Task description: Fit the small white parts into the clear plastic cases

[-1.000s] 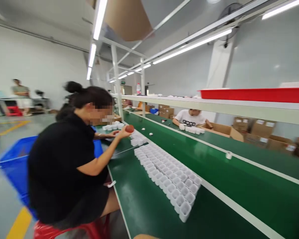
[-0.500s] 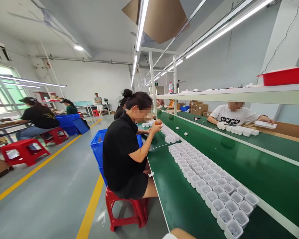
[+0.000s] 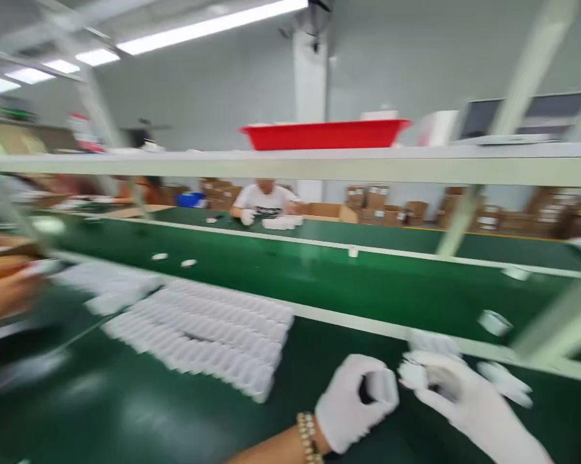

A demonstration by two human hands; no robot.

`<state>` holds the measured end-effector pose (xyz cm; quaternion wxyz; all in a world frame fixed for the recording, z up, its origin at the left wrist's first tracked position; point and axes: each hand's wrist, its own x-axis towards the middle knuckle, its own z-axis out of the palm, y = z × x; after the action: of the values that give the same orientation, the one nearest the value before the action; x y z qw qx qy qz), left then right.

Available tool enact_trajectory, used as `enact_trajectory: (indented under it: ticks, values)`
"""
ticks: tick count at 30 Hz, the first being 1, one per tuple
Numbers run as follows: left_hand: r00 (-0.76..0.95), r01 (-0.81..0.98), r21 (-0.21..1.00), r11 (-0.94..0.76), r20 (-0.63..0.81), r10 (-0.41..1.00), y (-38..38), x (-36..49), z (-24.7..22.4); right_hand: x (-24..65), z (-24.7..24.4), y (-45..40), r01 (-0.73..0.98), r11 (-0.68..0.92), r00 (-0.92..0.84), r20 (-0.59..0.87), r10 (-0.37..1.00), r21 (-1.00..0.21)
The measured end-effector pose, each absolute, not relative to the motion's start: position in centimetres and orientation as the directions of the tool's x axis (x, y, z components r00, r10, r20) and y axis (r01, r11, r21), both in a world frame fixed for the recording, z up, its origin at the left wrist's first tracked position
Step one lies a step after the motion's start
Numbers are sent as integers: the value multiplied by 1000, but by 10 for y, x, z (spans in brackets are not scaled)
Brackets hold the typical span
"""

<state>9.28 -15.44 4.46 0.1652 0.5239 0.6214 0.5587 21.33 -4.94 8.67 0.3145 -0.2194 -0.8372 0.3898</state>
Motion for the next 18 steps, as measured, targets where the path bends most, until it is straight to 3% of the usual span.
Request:
enact_trajectory:
  ticks: [2, 4, 7, 10, 18]
  values:
    - [-340, 432, 872, -230, 393, 854, -154, 89, 36, 262, 97, -34, 123, 615, -736, 344, 583, -779]
    - [-318, 456, 855, -248, 417, 851, -155, 86, 28, 282, 100, -31, -28, 651, -774, 429, 466, -758]
    - [-315, 524, 819, -236, 443, 839, -159, 85, 23, 278, 95, -34, -115, 728, -785, 511, 350, -676]
    - [-305, 563, 788, -249, 479, 823, -161, 87, 24, 270, 90, -42, -85, 786, -765, 545, 342, -612]
    - [-292, 596, 753, -280, 528, 797, -160, 86, 23, 271, 90, -48, -107, 794, -743, 579, 336, -598]
